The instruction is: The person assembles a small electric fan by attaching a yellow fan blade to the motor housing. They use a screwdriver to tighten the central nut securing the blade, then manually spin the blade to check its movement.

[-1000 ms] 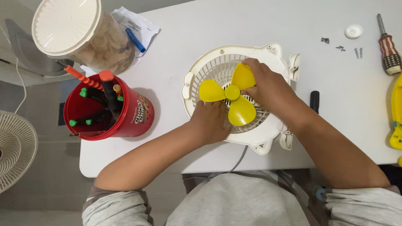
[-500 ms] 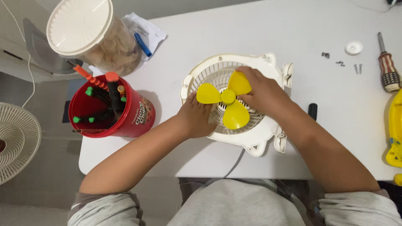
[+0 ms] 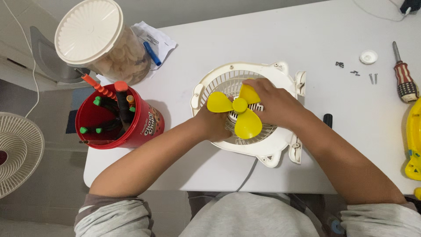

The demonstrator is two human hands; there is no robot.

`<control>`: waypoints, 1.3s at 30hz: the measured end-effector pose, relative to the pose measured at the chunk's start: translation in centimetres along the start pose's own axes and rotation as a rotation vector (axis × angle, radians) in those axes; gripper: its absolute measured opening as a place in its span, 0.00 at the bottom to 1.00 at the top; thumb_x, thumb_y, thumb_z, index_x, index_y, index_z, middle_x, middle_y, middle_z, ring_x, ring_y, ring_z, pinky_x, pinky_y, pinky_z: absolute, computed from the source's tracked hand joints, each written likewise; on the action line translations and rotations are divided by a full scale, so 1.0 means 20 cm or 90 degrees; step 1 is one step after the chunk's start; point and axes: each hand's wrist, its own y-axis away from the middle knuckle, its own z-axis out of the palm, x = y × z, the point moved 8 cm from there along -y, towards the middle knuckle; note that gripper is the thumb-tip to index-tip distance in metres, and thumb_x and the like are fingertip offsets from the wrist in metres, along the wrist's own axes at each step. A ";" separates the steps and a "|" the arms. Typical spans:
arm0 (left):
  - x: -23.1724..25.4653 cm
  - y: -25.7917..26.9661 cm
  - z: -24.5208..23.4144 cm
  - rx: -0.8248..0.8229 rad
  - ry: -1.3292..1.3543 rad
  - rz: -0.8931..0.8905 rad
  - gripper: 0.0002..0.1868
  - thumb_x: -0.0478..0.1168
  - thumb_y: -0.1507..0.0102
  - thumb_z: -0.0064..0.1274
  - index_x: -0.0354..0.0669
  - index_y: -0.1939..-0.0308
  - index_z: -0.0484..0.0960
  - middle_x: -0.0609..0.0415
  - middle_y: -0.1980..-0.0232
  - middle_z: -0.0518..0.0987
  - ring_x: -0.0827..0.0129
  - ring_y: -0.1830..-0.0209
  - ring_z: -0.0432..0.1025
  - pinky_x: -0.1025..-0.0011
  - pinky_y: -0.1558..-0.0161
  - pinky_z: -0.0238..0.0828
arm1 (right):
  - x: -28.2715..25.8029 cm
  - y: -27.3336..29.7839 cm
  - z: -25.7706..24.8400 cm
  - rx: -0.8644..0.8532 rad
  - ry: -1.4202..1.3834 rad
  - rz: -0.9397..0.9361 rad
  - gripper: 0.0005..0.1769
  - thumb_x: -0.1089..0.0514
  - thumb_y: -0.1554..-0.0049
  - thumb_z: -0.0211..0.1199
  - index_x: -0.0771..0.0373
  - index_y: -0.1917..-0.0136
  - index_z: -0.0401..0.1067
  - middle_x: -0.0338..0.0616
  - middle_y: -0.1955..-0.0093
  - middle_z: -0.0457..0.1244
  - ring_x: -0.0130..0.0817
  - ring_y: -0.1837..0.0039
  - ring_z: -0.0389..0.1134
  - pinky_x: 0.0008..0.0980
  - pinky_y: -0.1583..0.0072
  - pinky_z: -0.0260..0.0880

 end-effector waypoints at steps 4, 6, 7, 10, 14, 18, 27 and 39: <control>0.00 0.00 0.00 0.004 -0.006 -0.002 0.59 0.56 0.47 0.61 0.29 0.24 0.47 0.39 0.25 0.59 0.50 0.23 0.52 0.62 0.25 0.46 | 0.00 0.01 0.00 -0.084 0.001 0.010 0.60 0.55 0.61 0.76 0.40 0.22 0.48 0.46 0.22 0.49 0.50 0.44 0.71 0.45 0.45 0.73; 0.01 0.00 0.00 0.021 -0.013 0.020 0.59 0.58 0.46 0.61 0.26 0.25 0.46 0.35 0.24 0.56 0.48 0.22 0.48 0.60 0.25 0.42 | -0.02 0.01 0.02 -0.116 0.030 0.008 0.65 0.59 0.64 0.78 0.38 0.20 0.46 0.49 0.18 0.43 0.50 0.44 0.71 0.44 0.45 0.74; 0.00 0.00 0.01 0.016 -0.015 0.013 0.59 0.59 0.46 0.60 0.27 0.25 0.46 0.35 0.23 0.55 0.48 0.21 0.48 0.61 0.25 0.42 | -0.02 0.01 0.03 -0.125 0.064 0.005 0.68 0.60 0.66 0.79 0.37 0.20 0.46 0.52 0.16 0.39 0.50 0.44 0.71 0.43 0.44 0.74; -0.01 -0.01 0.03 0.003 -0.027 0.005 0.60 0.61 0.46 0.59 0.28 0.23 0.46 0.36 0.22 0.55 0.49 0.20 0.47 0.61 0.23 0.41 | -0.02 0.02 0.04 -0.112 0.092 0.000 0.64 0.61 0.62 0.77 0.36 0.21 0.45 0.55 0.15 0.36 0.51 0.47 0.72 0.43 0.45 0.75; 0.00 -0.01 0.02 0.033 -0.025 0.020 0.61 0.65 0.47 0.60 0.32 0.24 0.49 0.38 0.22 0.54 0.49 0.20 0.46 0.58 0.23 0.39 | 0.00 -0.01 0.08 -0.096 0.061 0.016 0.58 0.59 0.58 0.76 0.40 0.24 0.46 0.59 0.18 0.39 0.54 0.46 0.72 0.46 0.47 0.75; 0.02 0.01 -0.03 0.088 0.006 0.033 0.63 0.66 0.49 0.64 0.28 0.26 0.50 0.35 0.24 0.56 0.46 0.22 0.48 0.55 0.26 0.40 | -0.02 -0.01 0.11 -0.047 0.067 -0.018 0.56 0.65 0.55 0.71 0.44 0.21 0.47 0.62 0.20 0.44 0.58 0.43 0.71 0.46 0.47 0.76; -0.02 0.04 -0.01 0.165 0.074 0.029 0.59 0.65 0.48 0.62 0.26 0.27 0.56 0.36 0.27 0.63 0.46 0.24 0.55 0.55 0.26 0.47 | -0.05 -0.02 0.07 -0.064 0.020 -0.001 0.55 0.54 0.56 0.75 0.45 0.24 0.46 0.58 0.20 0.43 0.58 0.45 0.71 0.49 0.44 0.73; -0.03 0.18 -0.07 0.078 0.129 0.031 0.45 0.58 0.37 0.52 0.29 0.26 0.61 0.33 0.33 0.71 0.47 0.31 0.65 0.49 0.28 0.48 | -0.03 -0.08 0.08 -0.079 -0.034 -0.051 0.54 0.54 0.57 0.76 0.44 0.23 0.50 0.55 0.22 0.49 0.59 0.35 0.66 0.48 0.38 0.70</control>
